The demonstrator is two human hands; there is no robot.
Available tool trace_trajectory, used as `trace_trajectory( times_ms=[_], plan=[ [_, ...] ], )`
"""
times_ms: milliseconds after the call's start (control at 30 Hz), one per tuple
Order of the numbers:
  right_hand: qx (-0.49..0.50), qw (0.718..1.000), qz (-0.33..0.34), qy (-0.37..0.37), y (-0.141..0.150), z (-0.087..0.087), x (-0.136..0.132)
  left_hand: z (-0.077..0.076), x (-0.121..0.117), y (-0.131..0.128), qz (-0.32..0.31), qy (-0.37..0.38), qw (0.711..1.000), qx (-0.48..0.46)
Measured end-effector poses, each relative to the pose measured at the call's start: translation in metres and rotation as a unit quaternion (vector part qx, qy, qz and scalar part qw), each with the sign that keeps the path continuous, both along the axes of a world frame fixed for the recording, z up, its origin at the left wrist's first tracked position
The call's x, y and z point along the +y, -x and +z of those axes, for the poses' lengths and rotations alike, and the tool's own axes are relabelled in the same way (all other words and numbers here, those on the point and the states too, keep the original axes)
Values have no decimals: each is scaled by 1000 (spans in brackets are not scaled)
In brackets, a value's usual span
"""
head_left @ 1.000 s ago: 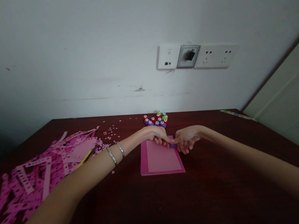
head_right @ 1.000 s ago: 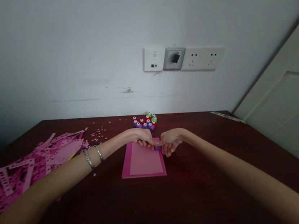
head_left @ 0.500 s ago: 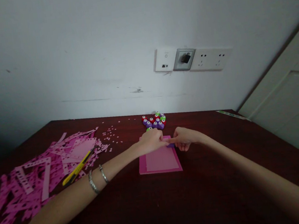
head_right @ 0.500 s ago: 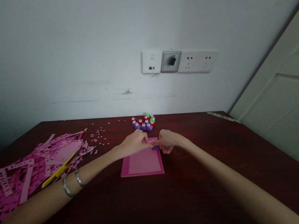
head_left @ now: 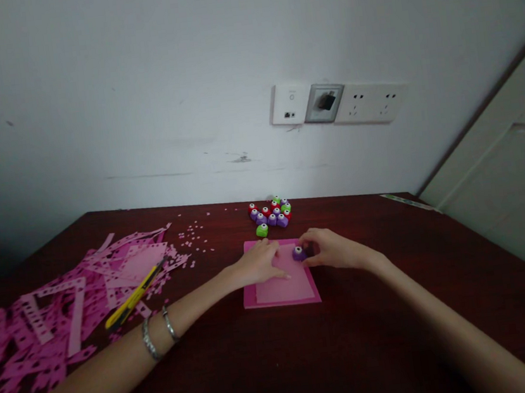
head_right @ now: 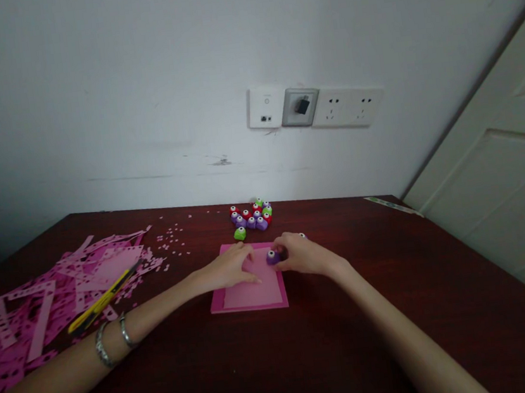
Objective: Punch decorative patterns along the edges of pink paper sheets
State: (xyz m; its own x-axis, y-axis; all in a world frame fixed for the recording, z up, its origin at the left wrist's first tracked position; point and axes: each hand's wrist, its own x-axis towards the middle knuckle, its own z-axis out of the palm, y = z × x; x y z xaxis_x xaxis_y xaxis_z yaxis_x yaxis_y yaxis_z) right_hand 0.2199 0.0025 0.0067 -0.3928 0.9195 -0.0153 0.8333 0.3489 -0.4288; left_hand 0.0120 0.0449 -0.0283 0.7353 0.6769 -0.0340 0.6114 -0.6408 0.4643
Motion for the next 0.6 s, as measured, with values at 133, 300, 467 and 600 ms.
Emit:
trace_trajectory(
  times_ms=[133,300,467,600],
  plan=[
    [-9,1000,10,-16,2,-9,2,-5,2,2,-11,-1,1000,-17],
    [13,1000,13,7,-12,-5,6,-6,2,3,-11,6,1000,-16],
    [10,998,-28,50,-38,2,7,0,0,3,-8,18,1000,-7],
    [-11,996,-32,78,-51,8,7,2,-1,3,-10,22,1000,-5]
  ],
)
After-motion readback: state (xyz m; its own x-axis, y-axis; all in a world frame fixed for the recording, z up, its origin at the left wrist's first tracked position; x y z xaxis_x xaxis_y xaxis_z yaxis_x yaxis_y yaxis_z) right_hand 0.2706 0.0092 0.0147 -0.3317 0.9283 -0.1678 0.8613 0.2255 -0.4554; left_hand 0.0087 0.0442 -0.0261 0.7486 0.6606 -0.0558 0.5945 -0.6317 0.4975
